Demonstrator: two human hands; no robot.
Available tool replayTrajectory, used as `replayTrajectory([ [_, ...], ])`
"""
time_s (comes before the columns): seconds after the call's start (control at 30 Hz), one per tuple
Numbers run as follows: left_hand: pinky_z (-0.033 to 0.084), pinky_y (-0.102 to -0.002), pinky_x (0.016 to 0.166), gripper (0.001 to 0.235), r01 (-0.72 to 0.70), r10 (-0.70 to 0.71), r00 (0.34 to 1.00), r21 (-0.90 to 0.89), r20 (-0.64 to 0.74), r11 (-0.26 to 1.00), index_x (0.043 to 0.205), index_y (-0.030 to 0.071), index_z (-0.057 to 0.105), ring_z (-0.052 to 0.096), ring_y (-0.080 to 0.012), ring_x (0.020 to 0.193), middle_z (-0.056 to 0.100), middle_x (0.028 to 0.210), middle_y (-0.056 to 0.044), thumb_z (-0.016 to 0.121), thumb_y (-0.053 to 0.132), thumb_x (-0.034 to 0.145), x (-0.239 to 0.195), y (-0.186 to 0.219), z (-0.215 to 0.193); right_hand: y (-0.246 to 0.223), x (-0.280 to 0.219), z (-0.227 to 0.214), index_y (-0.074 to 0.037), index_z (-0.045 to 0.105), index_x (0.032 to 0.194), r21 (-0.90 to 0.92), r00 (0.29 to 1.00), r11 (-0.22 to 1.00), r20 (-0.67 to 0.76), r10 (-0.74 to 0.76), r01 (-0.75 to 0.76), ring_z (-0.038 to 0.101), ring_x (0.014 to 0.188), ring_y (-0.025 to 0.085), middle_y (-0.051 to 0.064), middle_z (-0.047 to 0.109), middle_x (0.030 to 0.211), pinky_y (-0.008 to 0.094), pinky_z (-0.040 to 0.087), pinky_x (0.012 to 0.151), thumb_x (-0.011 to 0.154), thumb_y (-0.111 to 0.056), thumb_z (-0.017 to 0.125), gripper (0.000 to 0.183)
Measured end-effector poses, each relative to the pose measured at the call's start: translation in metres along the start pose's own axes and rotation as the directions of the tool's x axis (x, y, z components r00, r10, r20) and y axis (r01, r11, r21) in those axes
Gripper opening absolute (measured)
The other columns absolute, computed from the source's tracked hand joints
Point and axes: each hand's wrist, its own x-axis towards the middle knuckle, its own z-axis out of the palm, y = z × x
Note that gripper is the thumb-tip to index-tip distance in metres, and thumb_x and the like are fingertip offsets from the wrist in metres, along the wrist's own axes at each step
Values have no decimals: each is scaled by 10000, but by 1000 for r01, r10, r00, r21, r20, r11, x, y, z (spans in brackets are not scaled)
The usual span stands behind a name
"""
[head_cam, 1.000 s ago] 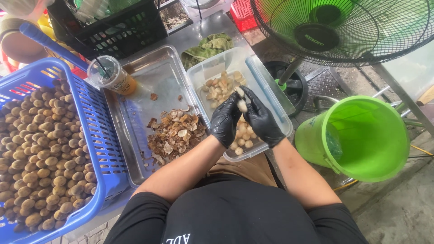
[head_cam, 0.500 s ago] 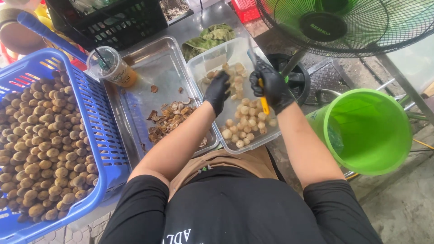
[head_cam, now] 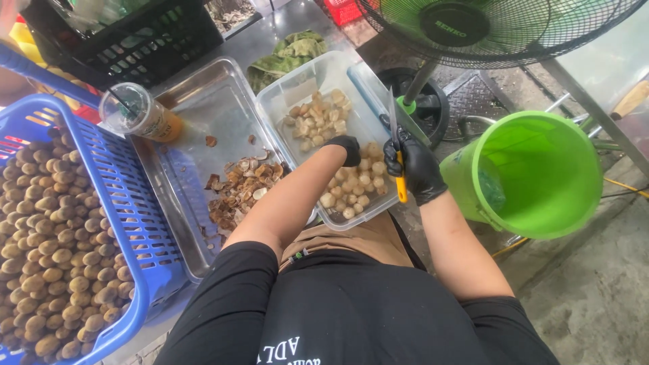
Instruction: Peeling longan fruits using hands and a small knife.
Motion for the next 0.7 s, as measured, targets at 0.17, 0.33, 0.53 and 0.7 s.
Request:
replayTrajectory([
  [0.17,534,-418,973,332,-39,39,999,-96,0,995,1142,162,783,680,-332,1104,725,1195,-121,624,213,855,-9,-20,-1,-1,-8,1,-58,496,1217,58,999,997,27,39,-41,451,568,100,15,509,756,234,368,494,1167,-322,396,287],
  [0.33,575,-314,898,547,-340,-4,927,-843,-376,418,1363,157,636,692,-185,1080,672,1328,-59,716,42,834,-113,4,-58,-8,-29,17,-115,541,1452,-172,998,983,32,-58,63,419,542,58,-4,514,721,198,350,485,1104,-279,396,411],
  [0.53,488,-324,1103,496,-635,61,769,-771,-636,-39,1458,81,561,603,-173,1257,590,1480,-56,648,-18,980,-185,27,-71,6,-37,29,-139,424,1548,-243,985,959,125,-118,146,422,513,72,8,541,726,207,362,480,1082,-201,421,470],
  [0.7,473,-367,1156,462,-643,-21,758,-741,-652,-191,1475,29,554,581,-212,1332,600,1491,-101,643,-9,1023,-196,36,-58,-11,-52,60,-137,420,1596,-297,962,927,211,-172,231,416,537,68,1,492,700,206,365,504,1104,-150,434,493],
])
